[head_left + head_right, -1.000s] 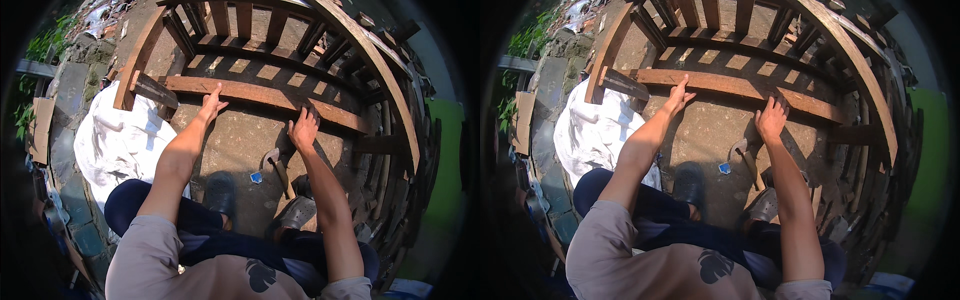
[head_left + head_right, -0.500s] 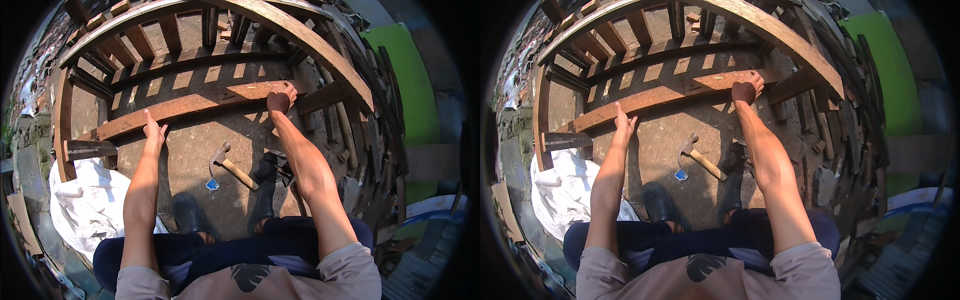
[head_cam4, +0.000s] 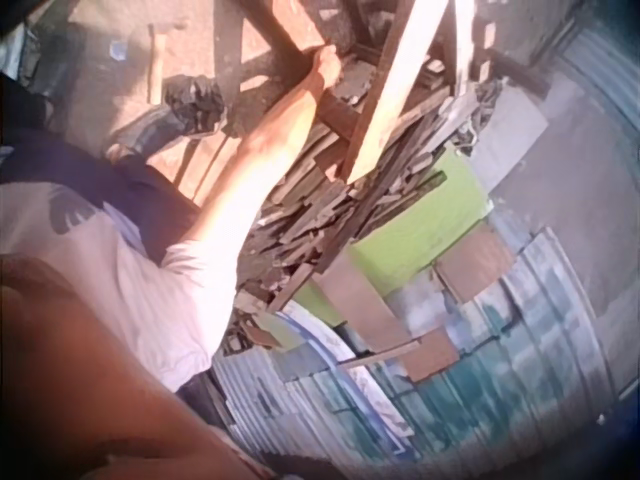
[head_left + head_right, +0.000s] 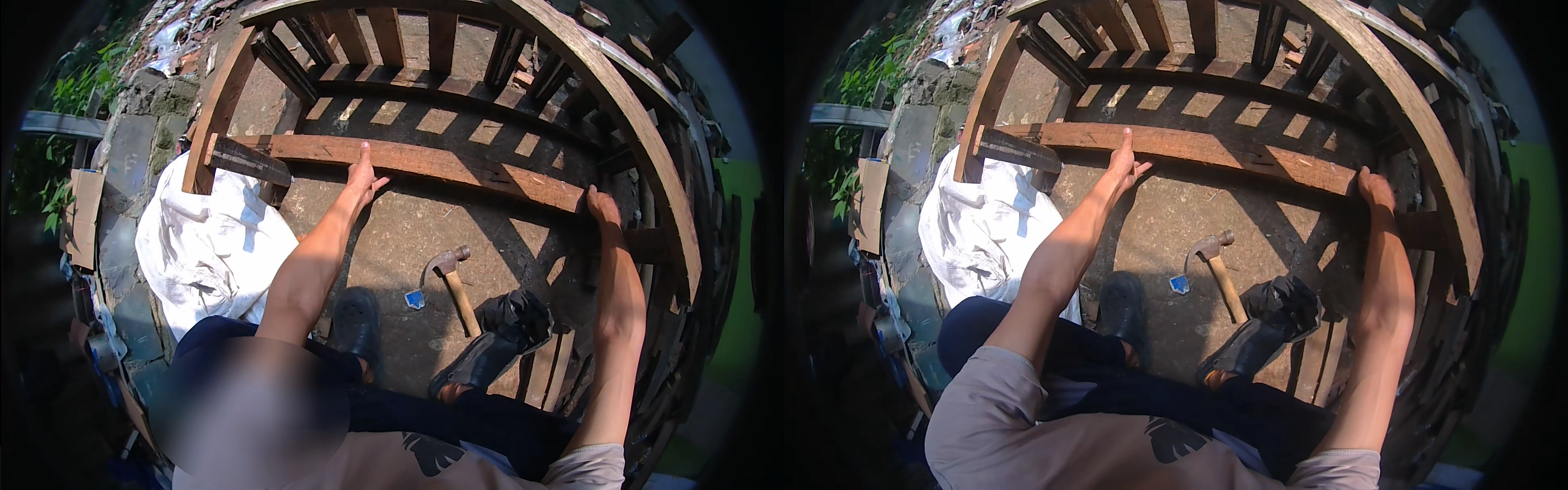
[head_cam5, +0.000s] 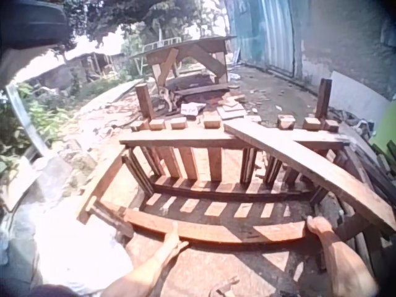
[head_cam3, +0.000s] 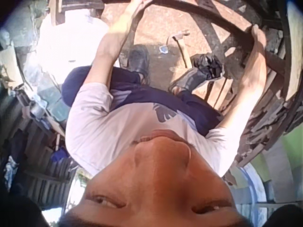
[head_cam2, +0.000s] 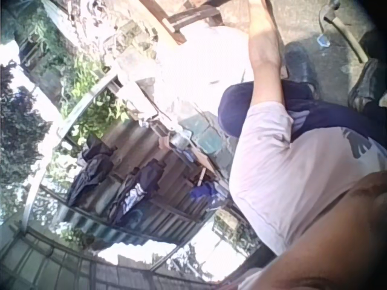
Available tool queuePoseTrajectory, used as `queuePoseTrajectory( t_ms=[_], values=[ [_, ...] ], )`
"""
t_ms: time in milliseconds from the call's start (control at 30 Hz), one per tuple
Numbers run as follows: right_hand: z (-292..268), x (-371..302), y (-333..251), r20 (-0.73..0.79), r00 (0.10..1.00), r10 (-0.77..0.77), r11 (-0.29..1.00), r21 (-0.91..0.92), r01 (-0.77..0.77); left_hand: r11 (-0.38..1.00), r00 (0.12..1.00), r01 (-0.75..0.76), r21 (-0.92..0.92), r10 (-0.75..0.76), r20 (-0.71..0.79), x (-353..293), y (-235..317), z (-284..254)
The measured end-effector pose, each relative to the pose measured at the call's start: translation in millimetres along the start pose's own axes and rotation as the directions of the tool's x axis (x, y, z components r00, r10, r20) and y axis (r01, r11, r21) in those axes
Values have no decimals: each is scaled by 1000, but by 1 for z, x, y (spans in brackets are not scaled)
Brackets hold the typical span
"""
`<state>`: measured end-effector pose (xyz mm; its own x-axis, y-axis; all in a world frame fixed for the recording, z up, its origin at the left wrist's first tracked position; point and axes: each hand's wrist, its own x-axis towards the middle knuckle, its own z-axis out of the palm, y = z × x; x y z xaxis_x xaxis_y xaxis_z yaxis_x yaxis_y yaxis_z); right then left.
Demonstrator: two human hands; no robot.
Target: The person assembles a wooden frame by hammering nails into joints and attaching wooden slats. They repeatedly retrieve nails from a small bag, position them, and strike with a hammer, then fit additional slats into the frame structure.
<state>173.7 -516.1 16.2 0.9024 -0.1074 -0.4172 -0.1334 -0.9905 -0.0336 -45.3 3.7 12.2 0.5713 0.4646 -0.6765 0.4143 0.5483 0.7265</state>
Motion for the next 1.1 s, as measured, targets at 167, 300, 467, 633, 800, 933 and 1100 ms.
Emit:
queuePoseTrajectory(
  t_ms=[167, 300, 467, 633, 800, 933, 1100],
  values=[
    [-12, -7, -3, 35, 996, -84, 993, -81, 86, 1000, 991, -19, -8, 20, 131, -3, -7, -10],
    [-10, -4, 14, 37, 996, -77, 995, -65, 79, 1000, 998, 22, 6, -22, 56, -21, -5, 17],
    [10, 12, 64, -208, 934, -290, 908, -368, 200, 999, 996, 26, -31, -23, 91, -16, -14, 47],
    [-9, -81, -58, -411, 862, -295, 952, -46, 304, 999, 998, -8, -50, 11, 58, -21, -8, 33],
    [-34, -138, -107, -360, 607, -708, 684, -137, 717, 997, 974, -42, -66, 26, -226, -22, 33, 49],
    [-42, -140, -88, -397, 614, -682, 726, -267, 634, 993, 961, -117, -22, 108, -254, -16, 71, 25],
    [-53, -152, -86, -300, 693, -656, 754, -229, 615, 984, 955, -172, 54, 179, -237, -2, 96, -23]
  ],
)
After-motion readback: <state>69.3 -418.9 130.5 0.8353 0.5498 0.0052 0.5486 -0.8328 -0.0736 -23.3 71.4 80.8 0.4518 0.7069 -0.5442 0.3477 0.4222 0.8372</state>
